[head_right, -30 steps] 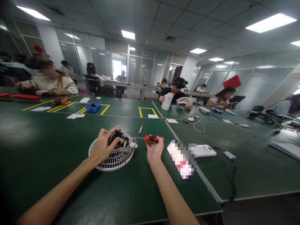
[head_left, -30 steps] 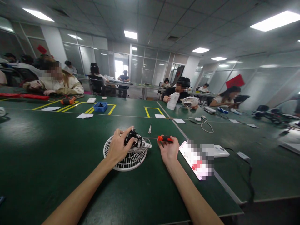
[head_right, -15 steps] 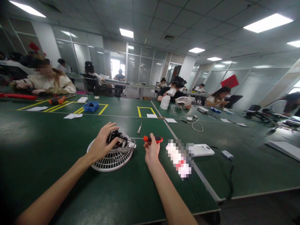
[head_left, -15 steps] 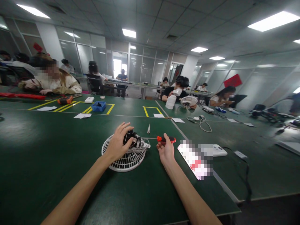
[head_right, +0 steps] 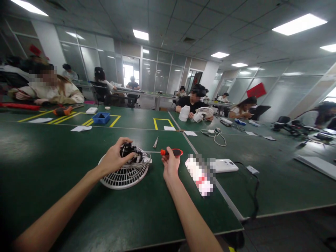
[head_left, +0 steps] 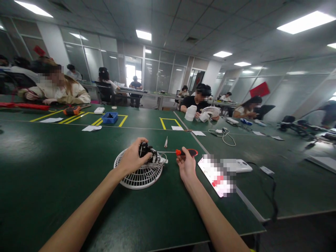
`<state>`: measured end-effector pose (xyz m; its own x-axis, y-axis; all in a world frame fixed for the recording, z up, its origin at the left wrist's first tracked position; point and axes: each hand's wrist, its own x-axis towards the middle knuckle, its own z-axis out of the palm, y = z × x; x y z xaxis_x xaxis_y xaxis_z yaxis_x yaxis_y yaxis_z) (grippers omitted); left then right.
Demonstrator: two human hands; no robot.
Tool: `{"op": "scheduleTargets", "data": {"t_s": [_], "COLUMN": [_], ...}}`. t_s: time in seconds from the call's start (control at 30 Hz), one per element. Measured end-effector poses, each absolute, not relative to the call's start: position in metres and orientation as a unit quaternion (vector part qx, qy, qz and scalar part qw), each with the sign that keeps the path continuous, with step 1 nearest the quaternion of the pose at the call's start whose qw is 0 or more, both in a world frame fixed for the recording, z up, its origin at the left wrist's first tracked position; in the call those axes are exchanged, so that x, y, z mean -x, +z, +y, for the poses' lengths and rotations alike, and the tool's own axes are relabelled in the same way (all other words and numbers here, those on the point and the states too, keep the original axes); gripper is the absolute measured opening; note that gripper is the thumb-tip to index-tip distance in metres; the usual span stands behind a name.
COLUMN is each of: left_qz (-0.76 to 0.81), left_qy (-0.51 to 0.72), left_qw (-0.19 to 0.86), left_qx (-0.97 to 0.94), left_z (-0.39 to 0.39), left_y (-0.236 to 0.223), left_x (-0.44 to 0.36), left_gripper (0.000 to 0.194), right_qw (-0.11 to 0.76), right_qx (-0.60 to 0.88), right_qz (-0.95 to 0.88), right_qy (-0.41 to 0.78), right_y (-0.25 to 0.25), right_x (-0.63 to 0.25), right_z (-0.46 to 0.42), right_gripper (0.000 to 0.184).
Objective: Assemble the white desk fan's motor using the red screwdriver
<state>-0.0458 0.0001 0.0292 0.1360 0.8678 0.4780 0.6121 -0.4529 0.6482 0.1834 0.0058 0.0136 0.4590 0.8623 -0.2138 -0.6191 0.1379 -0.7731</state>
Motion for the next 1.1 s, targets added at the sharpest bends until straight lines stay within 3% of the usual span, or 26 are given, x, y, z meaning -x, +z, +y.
{"op": "scheduleTargets", "data": {"t_s": [0.1, 0.3, 0.63, 0.8, 0.93, 1.1], "left_qz": [0.512, 0.499, 0.499, 0.488, 0.489, 0.478], "left_qy": [0.418, 0.452, 0.494, 0.501, 0.5, 0.493], "left_qw": [0.132, 0.084, 0.009, 0.003, 0.001, -0.014], "left_qx": [-0.739, -0.735, -0.712, -0.714, -0.715, -0.726], "left_z": [0.001, 0.002, 0.0, -0.001, -0.001, 0.0], "left_y": [0.033, 0.025, 0.012, 0.012, 0.011, 0.011], "left_x": [0.043, 0.039, 0.032, 0.033, 0.034, 0.034], "left_gripper": [0.038, 0.037, 0.039, 0.039, 0.04, 0.05], "right_qw": [0.732, 0.748, 0.742, 0.749, 0.747, 0.738], "right_qx": [0.435, 0.37, 0.426, 0.381, 0.384, 0.429], "right_qz": [-0.145, -0.142, -0.172, -0.148, -0.156, -0.17], "right_qy": [0.504, 0.533, 0.488, 0.521, 0.52, 0.491], "right_y": [0.012, 0.014, 0.013, 0.015, 0.015, 0.011], "right_x": [-0.184, -0.187, -0.179, -0.182, -0.183, -0.18], "right_z": [0.005, 0.002, 0.004, 0.001, 0.002, 0.004], "right_gripper": [0.03, 0.015, 0.034, 0.018, 0.015, 0.029]}}
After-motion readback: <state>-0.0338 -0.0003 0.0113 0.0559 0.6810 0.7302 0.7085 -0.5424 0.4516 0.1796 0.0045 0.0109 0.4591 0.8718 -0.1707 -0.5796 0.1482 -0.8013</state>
